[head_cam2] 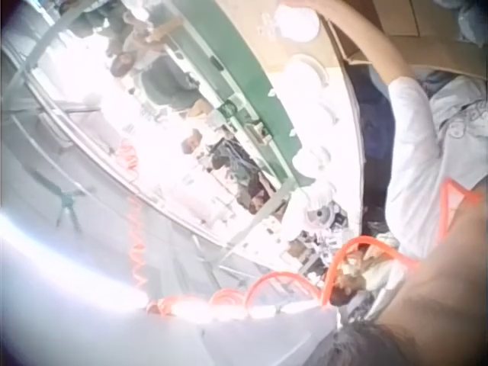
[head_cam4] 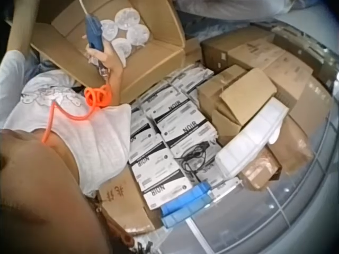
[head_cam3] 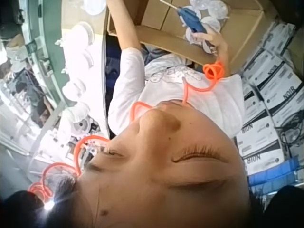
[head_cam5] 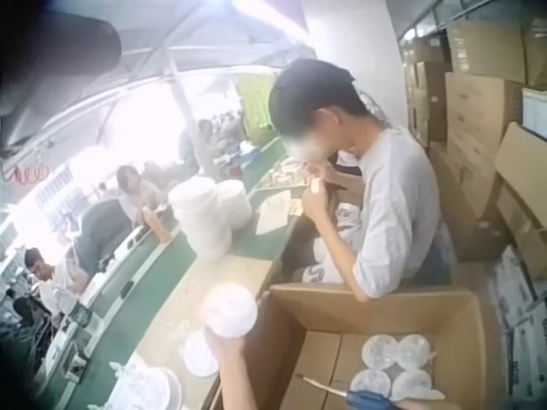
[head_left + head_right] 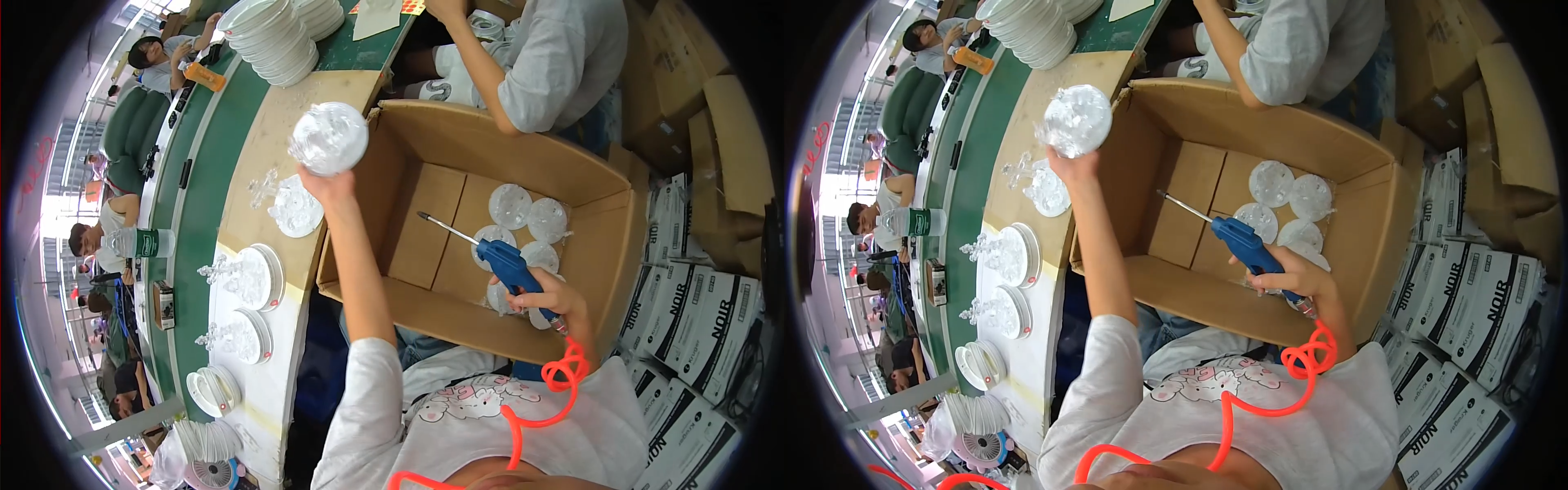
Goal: Using an air blow gun to clean dust off plastic light fixture components and placing them into a cardboard box.
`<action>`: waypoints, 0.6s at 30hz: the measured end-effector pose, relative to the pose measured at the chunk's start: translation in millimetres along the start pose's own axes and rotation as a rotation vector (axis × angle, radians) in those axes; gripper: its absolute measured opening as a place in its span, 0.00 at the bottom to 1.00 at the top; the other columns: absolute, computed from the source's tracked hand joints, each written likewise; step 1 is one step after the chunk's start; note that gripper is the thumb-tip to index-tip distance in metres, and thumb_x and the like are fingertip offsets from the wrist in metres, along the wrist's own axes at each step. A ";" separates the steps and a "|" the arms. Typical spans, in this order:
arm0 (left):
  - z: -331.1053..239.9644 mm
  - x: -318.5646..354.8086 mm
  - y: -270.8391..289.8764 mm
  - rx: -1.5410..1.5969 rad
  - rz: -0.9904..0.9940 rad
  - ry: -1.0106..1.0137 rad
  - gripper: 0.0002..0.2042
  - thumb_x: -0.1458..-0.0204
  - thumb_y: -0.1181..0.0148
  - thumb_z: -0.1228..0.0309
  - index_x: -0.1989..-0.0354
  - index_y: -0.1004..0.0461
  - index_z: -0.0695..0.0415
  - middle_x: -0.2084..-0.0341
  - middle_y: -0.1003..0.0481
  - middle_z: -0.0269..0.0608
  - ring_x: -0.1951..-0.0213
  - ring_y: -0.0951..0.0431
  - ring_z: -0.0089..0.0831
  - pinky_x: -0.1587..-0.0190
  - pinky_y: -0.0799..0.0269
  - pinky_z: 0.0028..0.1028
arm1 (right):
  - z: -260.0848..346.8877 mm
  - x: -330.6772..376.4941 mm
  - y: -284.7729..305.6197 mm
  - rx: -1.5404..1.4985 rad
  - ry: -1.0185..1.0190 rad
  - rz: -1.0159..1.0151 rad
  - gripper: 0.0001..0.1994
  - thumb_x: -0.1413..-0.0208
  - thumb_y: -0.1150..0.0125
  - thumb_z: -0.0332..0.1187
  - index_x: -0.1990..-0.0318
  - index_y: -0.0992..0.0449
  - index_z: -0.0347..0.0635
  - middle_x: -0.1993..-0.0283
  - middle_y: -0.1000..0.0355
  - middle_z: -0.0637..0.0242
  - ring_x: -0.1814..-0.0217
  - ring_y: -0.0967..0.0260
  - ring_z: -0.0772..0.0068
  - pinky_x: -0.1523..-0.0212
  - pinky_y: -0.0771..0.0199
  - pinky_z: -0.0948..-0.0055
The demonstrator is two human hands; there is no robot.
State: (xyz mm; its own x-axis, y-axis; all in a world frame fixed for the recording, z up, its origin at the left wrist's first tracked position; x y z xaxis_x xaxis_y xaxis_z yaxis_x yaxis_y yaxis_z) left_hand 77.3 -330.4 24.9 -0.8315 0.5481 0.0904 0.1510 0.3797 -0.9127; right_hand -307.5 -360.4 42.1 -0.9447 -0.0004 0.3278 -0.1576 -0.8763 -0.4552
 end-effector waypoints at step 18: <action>-20.3 -17.2 7.0 -0.971 -0.911 -0.317 0.27 0.47 0.71 0.58 0.49 0.42 0.70 0.52 0.37 0.65 0.52 0.35 0.58 0.49 0.41 0.47 | -15.0 -8.0 -2.0 0.117 -0.015 -0.007 0.22 0.54 0.46 0.32 0.51 0.38 0.34 0.74 0.39 0.70 0.71 0.39 0.78 0.68 0.37 0.78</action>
State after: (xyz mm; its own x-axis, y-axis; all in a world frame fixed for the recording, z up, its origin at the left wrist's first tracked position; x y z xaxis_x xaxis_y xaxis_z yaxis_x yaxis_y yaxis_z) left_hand 103.5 -322.0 25.1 -0.9033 -0.3173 0.2888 -0.3086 0.9481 0.0764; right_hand -303.9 -351.5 27.9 -0.9391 -0.0002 0.3436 -0.1290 -0.9267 -0.3530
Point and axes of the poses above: each hand's wrist, its own x-axis away from the middle knuckle, its own y-axis out of the back of the hand, z = x × y, the point moved 6 cm from there along -x, towards the middle knuckle
